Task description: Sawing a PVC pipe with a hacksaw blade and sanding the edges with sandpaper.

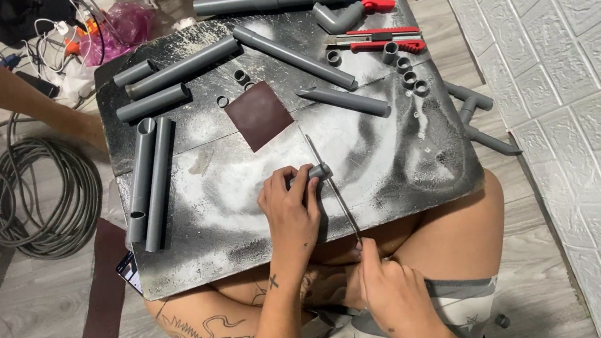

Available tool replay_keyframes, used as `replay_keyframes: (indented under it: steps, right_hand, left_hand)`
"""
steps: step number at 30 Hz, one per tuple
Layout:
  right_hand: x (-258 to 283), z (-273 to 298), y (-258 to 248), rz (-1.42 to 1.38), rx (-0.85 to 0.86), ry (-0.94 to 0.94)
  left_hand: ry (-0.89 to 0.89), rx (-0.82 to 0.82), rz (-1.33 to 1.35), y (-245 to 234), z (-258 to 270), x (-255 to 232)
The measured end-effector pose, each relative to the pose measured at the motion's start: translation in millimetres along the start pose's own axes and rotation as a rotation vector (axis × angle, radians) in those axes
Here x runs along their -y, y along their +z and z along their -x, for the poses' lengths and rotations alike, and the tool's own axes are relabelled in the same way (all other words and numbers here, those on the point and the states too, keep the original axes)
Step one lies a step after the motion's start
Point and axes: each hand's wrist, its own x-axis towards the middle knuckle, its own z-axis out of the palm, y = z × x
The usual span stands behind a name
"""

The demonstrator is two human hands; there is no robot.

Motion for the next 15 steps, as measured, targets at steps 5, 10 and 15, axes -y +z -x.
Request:
replay_keyframes:
  steps: [5,10,15]
  right_hand:
    - [3.2,0.2,-6.4,-0.030,-0.028,-0.003]
    - [2.9,-1.9,-7.7,-0.031,-0.058,-0.005]
    - [3.7,-4.1,-7.5,-0.080,-0.008,-0.010]
  left_hand:
    - [-0.001,-0.003,0.000,1.2,0.7,0.2]
    - [0.001,-0.001,-0.003,0.0,0.3,-1.6]
    - [-0.002,0.010,-0.014,3.8,2.2,2.9]
